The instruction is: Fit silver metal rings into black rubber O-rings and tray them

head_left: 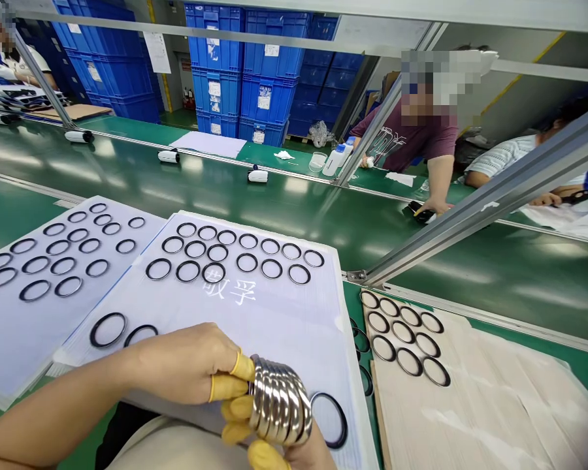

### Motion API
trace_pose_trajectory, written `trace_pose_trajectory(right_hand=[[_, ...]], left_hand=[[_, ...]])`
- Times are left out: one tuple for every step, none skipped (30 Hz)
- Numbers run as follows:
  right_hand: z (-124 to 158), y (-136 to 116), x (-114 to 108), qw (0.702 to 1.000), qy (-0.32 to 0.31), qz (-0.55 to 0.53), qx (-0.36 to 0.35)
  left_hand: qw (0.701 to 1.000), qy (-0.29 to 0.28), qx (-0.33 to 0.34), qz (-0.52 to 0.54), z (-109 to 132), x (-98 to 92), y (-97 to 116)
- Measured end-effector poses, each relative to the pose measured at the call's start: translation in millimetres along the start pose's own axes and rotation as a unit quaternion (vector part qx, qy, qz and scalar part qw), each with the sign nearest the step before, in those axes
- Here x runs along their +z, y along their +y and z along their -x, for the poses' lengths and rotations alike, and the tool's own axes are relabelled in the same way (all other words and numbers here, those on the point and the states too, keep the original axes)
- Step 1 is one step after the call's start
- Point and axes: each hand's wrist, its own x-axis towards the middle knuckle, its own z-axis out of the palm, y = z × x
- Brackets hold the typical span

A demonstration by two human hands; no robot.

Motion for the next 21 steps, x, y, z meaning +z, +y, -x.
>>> trace_pose_trajectory(right_hand=[[-3.3, -2.3, -4.1, 0.998, -0.014, 0.067, -0.014], [-7.0, -5.8, -8.0, 0.990, -0.030, 0.135, -0.026], [-10.4, -10.1, -11.3, 0.979, -0.042, 0.193, -0.039], [-13.1, -14.9, -13.8, 0.970, -0.046, 0.235, -0.048], [-14.8, -19.4, -15.5, 0.964, -0.039, 0.258, -0.054], [-15.2, -23.0, -16.6, 0.963, -0.026, 0.262, -0.057], [-14.3, -25.3, -17.3, 0.966, -0.013, 0.253, -0.058], [-12.3, -26.1, -18.0, 0.970, 0.001, 0.237, -0.057], [-9.4, -25.4, -18.7, 0.974, 0.018, 0.218, -0.056], [-5.9, -23.5, -19.6, 0.978, 0.029, 0.201, -0.050], [-2.3, -21.1, -20.7, 0.981, 0.037, 0.186, -0.043], [1.0, -18.8, -21.6, 0.983, 0.046, 0.175, -0.039], [3.6, -17.1, -22.4, 0.984, 0.053, 0.167, -0.036], [5.3, -16.4, -22.7, 0.984, 0.057, 0.163, -0.033], [6.0, -17.1, -22.4, 0.985, 0.059, 0.162, -0.033], [5.7, -18.9, -21.6, 0.984, 0.061, 0.164, -0.034], [4.7, -21.6, -20.2, 0.983, 0.061, 0.169, -0.038], [3.2, -24.8, -18.5, 0.982, 0.057, 0.175, -0.041], [1.6, -27.9, -16.5, 0.981, 0.052, 0.183, -0.046], [0.2, -30.5, -14.5, 0.979, 0.048, 0.190, -0.054], [-0.9, -32.4, -12.6, 0.978, 0.046, 0.194, -0.062]], left_hand=[[1.000, -0.017, -0.001, 0.018, 1.0, -2.6, 0.8], [0.998, -0.032, -0.001, 0.046, 1.8, -4.1, 1.0], [0.996, -0.050, -0.001, 0.080, 2.2, -4.3, 0.2], [0.991, -0.071, -0.003, 0.116, 2.3, -3.1, -1.6], [0.984, -0.094, -0.005, 0.154, 2.2, -0.8, -4.4], [0.974, -0.119, -0.006, 0.192, 1.8, 2.5, -7.8], [0.964, -0.143, -0.007, 0.225, 1.3, 6.5, -11.5], [0.955, -0.160, -0.005, 0.250, 0.6, 10.7, -15.2], [0.948, -0.171, -0.003, 0.267, -0.2, 14.8, -18.4], [0.945, -0.175, 0.000, 0.277, -1.2, 18.7, -20.9], [0.944, -0.173, 0.005, 0.282, -2.3, 22.1, -22.7], [0.945, -0.163, 0.014, 0.284, -3.5, 25.0, -23.8], [0.947, -0.148, 0.025, 0.282, -4.9, 27.6, -24.4], [0.950, -0.130, 0.038, 0.282, -6.3, 29.9, -24.8], [0.950, -0.114, 0.046, 0.288, -7.9, 32.2, -25.3], [0.947, -0.101, 0.047, 0.302, -9.4, 34.7, -26.0], [0.940, -0.094, 0.038, 0.325, -10.9, 37.3, -26.9], [0.930, -0.090, 0.024, 0.356, -12.5, 40.2, -28.0], [0.918, -0.089, 0.005, 0.388, -14.0, 43.1, -29.0], [0.905, -0.085, -0.016, 0.417, -15.5, 45.9, -29.8], [0.893, -0.080, -0.037, 0.440, -16.9, 48.2, -30.0]])
